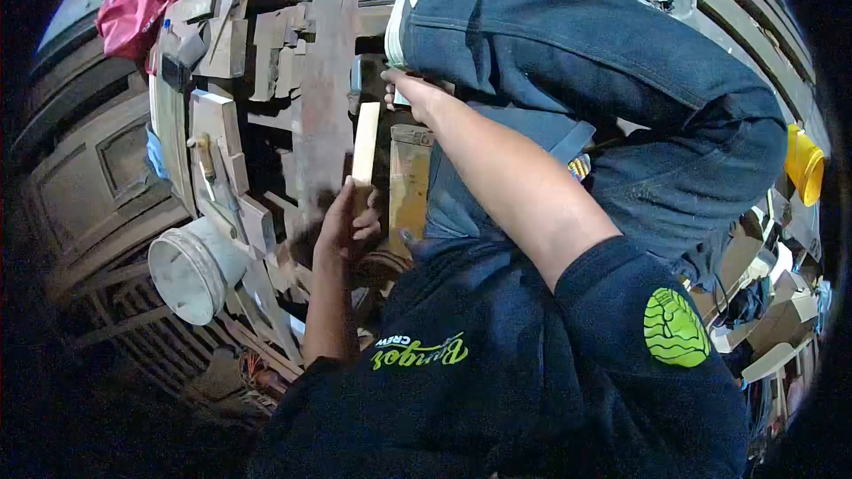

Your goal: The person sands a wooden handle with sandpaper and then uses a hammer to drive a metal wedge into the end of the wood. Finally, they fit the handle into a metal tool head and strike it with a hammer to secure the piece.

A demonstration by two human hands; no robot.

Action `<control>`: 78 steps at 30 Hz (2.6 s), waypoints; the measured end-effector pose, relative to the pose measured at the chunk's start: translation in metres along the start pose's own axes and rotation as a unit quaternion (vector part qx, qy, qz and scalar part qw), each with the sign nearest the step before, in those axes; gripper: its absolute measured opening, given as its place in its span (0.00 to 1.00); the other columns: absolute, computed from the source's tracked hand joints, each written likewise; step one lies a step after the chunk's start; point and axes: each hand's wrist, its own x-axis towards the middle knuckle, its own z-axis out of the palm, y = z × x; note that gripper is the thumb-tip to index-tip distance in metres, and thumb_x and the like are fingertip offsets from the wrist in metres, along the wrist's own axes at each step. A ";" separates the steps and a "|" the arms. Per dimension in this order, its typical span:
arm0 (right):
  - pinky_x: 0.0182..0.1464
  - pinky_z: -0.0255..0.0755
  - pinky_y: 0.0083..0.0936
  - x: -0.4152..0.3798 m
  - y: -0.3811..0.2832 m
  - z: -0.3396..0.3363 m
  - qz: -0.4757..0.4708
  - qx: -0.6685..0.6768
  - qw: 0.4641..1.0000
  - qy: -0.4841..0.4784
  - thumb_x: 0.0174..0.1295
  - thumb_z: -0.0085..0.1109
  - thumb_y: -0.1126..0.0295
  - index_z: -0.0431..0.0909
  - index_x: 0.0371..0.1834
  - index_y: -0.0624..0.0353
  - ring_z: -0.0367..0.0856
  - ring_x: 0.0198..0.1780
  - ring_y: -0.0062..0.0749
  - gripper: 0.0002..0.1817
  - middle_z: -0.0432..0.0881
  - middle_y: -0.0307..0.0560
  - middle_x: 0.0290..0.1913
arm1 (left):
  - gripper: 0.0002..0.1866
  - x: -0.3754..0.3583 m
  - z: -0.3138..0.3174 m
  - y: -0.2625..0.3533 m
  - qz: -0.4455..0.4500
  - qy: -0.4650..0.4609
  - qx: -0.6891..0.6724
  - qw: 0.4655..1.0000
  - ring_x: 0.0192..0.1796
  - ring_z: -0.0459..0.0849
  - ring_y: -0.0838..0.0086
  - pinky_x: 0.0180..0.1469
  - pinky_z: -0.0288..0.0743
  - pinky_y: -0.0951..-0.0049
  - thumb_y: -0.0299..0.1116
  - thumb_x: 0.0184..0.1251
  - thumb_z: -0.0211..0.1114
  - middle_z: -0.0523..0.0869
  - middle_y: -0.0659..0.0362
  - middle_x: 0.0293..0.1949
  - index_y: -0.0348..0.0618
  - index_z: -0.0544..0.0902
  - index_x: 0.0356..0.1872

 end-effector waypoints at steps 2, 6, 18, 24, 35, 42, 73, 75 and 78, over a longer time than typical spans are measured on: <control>0.25 0.74 0.23 -0.004 -0.004 0.003 -0.023 -0.058 0.998 0.015 0.60 0.62 0.60 0.75 0.36 0.56 0.77 0.25 0.23 0.12 0.76 0.37 0.25 | 0.27 0.003 0.004 0.005 0.005 -0.012 -0.005 1.000 0.12 0.55 0.84 0.13 0.49 0.82 0.59 0.72 0.46 0.62 0.69 0.13 0.42 0.74 0.34; 0.53 0.70 0.37 -0.008 -0.003 0.001 -0.038 -0.169 0.983 0.056 0.55 0.64 0.50 0.72 0.56 0.60 0.73 0.55 0.39 0.32 0.75 0.54 0.52 | 0.25 0.010 0.024 0.009 0.018 0.012 0.027 0.999 0.14 0.55 0.84 0.17 0.51 0.84 0.58 0.72 0.48 0.62 0.69 0.14 0.43 0.75 0.37; 0.47 0.75 0.31 -0.001 -0.002 -0.002 0.062 -0.014 0.994 -0.087 0.55 0.67 0.53 0.79 0.44 0.49 0.80 0.38 0.24 0.19 0.82 0.34 0.36 | 0.10 0.030 0.009 0.015 0.224 0.189 0.315 0.903 0.21 0.68 0.85 0.21 0.60 0.82 0.32 0.67 0.61 0.73 0.69 0.26 0.43 0.76 0.47; 0.38 0.79 0.24 0.006 -0.004 -0.006 0.111 0.005 0.974 -0.195 0.60 0.64 0.56 0.80 0.37 0.53 0.81 0.34 0.23 0.13 0.82 0.38 0.33 | 0.18 0.029 0.040 0.016 0.314 0.256 0.362 0.840 0.24 0.74 0.84 0.24 0.67 0.82 0.28 0.61 0.66 0.80 0.63 0.31 0.40 0.74 0.51; 0.66 0.53 0.48 0.007 -0.002 0.002 0.056 -0.139 0.988 -0.048 0.53 0.59 0.34 0.81 0.47 0.45 0.63 0.65 0.31 0.29 0.74 0.45 0.58 | 0.16 -0.022 0.062 0.047 0.358 0.280 0.466 0.759 0.34 0.76 0.81 0.38 0.71 0.81 0.28 0.59 0.67 0.80 0.61 0.34 0.34 0.78 0.47; 0.65 0.60 0.41 0.004 -0.004 0.001 0.011 -0.197 0.980 -0.013 0.49 0.54 0.26 0.65 0.67 0.53 0.67 0.65 0.45 0.50 0.69 0.53 0.65 | 0.11 -0.017 0.040 0.052 0.411 0.267 0.249 0.836 0.39 0.80 0.78 0.43 0.74 0.78 0.23 0.62 0.66 0.82 0.59 0.38 0.38 0.77 0.44; 0.54 0.75 0.35 -0.002 0.014 -0.016 -0.053 -0.682 0.730 -0.009 0.52 0.58 0.72 0.81 0.49 0.55 0.81 0.53 0.45 0.18 0.81 0.57 0.51 | 0.11 0.059 0.014 0.000 0.294 0.278 0.400 0.822 0.22 0.77 0.78 0.24 0.69 0.78 0.33 0.71 0.52 0.80 0.58 0.25 0.34 0.73 0.44; 0.52 0.75 0.35 -0.016 0.006 -0.011 -0.056 -0.699 0.713 -0.004 0.50 0.56 0.75 0.84 0.44 0.53 0.83 0.51 0.43 0.17 0.83 0.56 0.47 | 0.11 0.054 0.031 0.004 0.314 0.293 0.393 0.813 0.22 0.78 0.78 0.24 0.69 0.78 0.33 0.73 0.51 0.79 0.58 0.25 0.34 0.73 0.44; 0.52 0.76 0.37 -0.017 0.003 -0.014 -0.090 -0.683 0.722 -0.053 0.48 0.63 0.72 0.83 0.43 0.61 0.82 0.53 0.47 0.17 0.82 0.56 0.51 | 0.11 0.060 0.031 -0.001 0.423 0.334 0.448 0.713 0.23 0.79 0.76 0.24 0.70 0.75 0.34 0.73 0.51 0.79 0.58 0.25 0.36 0.73 0.43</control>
